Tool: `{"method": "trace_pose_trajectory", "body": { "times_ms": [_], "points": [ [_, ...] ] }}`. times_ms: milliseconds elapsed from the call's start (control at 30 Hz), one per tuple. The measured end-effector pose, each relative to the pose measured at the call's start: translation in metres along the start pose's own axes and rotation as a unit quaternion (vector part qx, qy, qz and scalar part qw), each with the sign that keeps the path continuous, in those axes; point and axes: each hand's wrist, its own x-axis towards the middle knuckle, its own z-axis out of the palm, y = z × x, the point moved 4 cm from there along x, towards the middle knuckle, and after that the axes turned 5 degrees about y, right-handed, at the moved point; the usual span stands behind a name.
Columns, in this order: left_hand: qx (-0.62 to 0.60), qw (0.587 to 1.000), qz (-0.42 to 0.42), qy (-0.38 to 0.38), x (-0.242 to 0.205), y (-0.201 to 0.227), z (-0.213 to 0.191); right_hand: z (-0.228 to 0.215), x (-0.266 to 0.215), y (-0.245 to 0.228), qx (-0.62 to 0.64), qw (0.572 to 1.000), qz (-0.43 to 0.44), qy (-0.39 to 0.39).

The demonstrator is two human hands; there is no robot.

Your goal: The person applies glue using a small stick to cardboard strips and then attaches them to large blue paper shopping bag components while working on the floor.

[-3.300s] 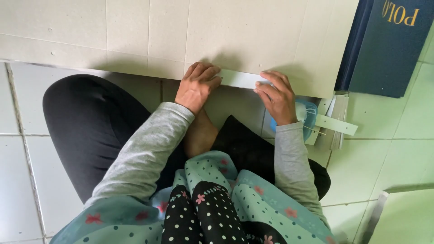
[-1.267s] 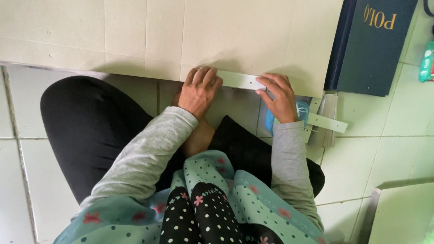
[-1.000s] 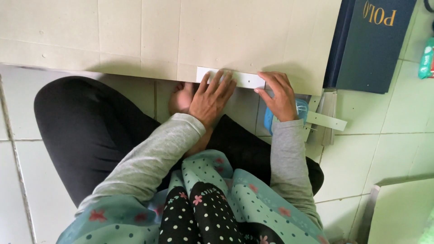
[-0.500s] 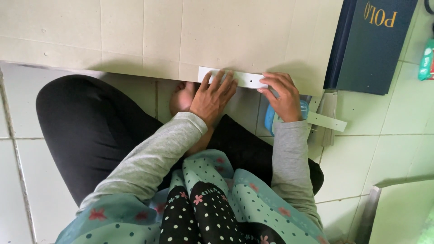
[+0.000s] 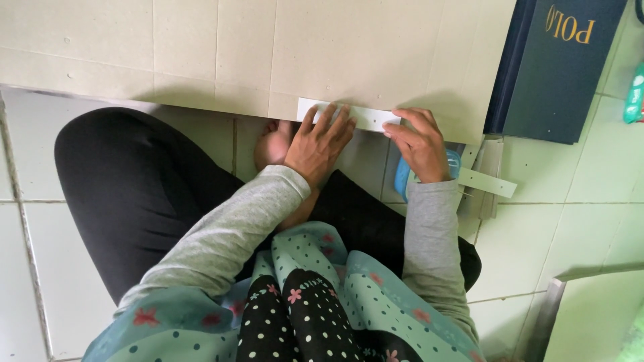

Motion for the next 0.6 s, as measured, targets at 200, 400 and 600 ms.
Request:
{"method": "trace_pose_trajectory", "body": {
  "times_ms": [200, 400, 600],
  "points": [
    [0.008, 1.0, -0.003, -0.013, 0.0, 0.001, 0.0, 0.003, 0.0, -0.002, 0.002, 1.0, 0.01, -0.004],
    [-0.003, 1.0, 0.001, -0.008, -0.002, -0.001, 0.006, 0.004, 0.009, -0.028, -0.104, 0.994, -0.019, 0.0],
    [0.014, 1.0, -0.001, -0.02, -0.004, 0.001, 0.008, 0.037, 0.001, -0.04, -0.14, 0.988, -0.015, 0.067]
  ]
}}
